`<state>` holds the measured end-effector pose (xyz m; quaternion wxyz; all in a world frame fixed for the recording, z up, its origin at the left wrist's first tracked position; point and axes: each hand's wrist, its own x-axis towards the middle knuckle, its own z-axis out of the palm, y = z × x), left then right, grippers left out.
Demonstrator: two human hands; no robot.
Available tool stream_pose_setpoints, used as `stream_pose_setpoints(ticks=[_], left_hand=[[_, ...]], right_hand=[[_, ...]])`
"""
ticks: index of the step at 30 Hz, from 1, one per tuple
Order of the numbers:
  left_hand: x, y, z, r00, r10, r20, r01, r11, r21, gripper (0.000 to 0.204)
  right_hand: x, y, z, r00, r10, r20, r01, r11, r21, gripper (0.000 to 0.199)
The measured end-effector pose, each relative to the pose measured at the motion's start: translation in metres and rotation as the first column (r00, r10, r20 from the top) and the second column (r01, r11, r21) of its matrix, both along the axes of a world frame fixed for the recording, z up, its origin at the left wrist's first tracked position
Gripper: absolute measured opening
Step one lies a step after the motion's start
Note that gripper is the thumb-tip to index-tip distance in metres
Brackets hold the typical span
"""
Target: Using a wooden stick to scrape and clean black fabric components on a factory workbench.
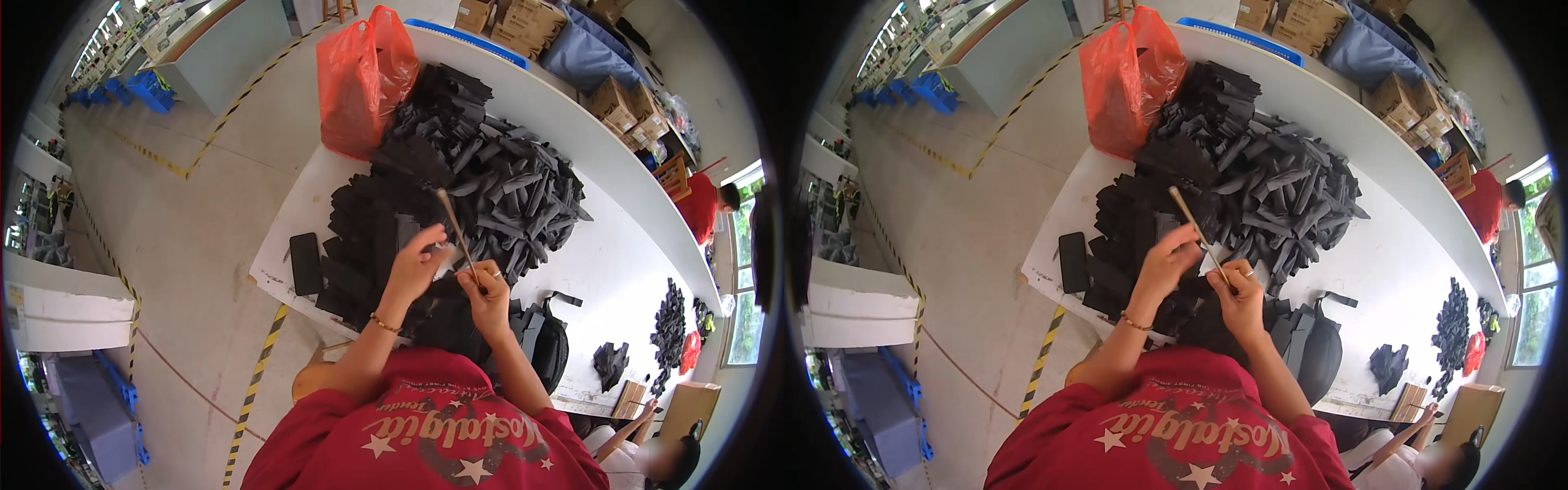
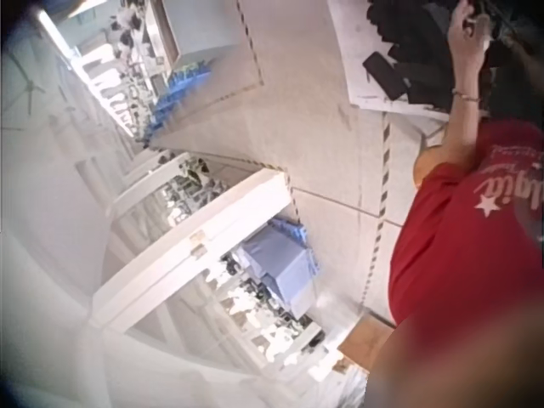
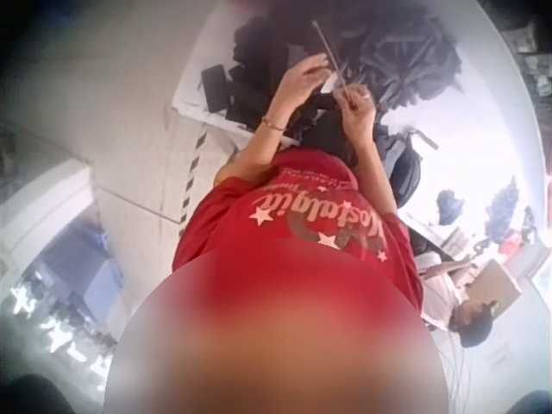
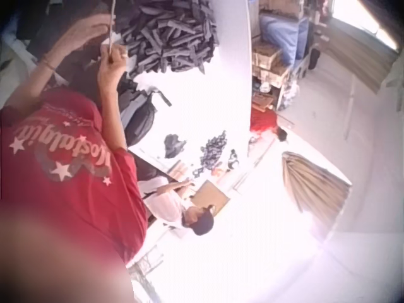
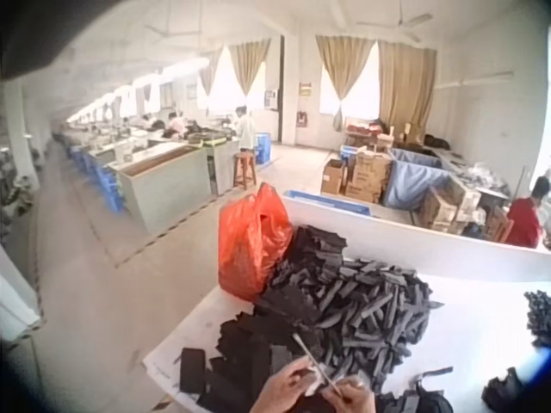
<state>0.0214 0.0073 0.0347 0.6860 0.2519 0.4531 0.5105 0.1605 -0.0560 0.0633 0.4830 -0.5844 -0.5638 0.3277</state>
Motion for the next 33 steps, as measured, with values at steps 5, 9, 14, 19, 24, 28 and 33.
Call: stream_pose_setpoints(ticks=[5, 9, 14, 19, 24, 28, 33], left_hand=[[0.009, -0.015, 0.01, 0.753, -0.591, -0.291, 0.657, 0.701, 0.276, 0.046], [0.029, -0.035, 0.018, 0.728, -0.513, -0.454, 0.651, 0.725, 0.225, 0.033], [0.039, -0.054, 0.019, 0.862, -0.386, -0.329, 0.487, 0.811, 0.323, 0.031], [0.029, -0.053, 0.026, 0.86, -0.449, -0.242, 0.502, 0.828, 0.249, 0.031], [0.004, -0.083, -0.026, 0.924, -0.326, -0.199, 0.364, 0.909, 0.204, 0.028], [-0.037, -0.032, -0.078, 0.711, 0.408, -0.573, -0.308, 0.913, 0.268, 0.019], [-0.063, 0.02, -0.103, 0.344, 0.438, -0.831, -0.195, 0.899, 0.393, 0.021]], right_hand=[[0.022, 0.008, -0.002, 0.998, 0.038, 0.045, -0.039, 0.999, 0.029, 0.007], [0.034, 0.02, 0.012, 0.991, -0.13, 0.007, 0.128, 0.983, 0.131, 0.008], [0.031, 0.047, 0.037, 0.943, -0.318, -0.1, 0.33, 0.931, 0.154, 0.011], [0.023, 0.073, 0.045, 0.939, -0.336, -0.073, 0.344, 0.912, 0.224, 0.014], [0.11, 0.134, 0.073, 0.729, -0.58, -0.364, 0.655, 0.745, 0.124, 0.023], [0.187, 0.16, 0.075, 0.816, -0.57, -0.093, 0.572, 0.776, 0.268, 0.038], [0.15, 0.121, 0.024, 0.918, -0.242, 0.315, 0.285, 0.953, -0.099, 0.047]])
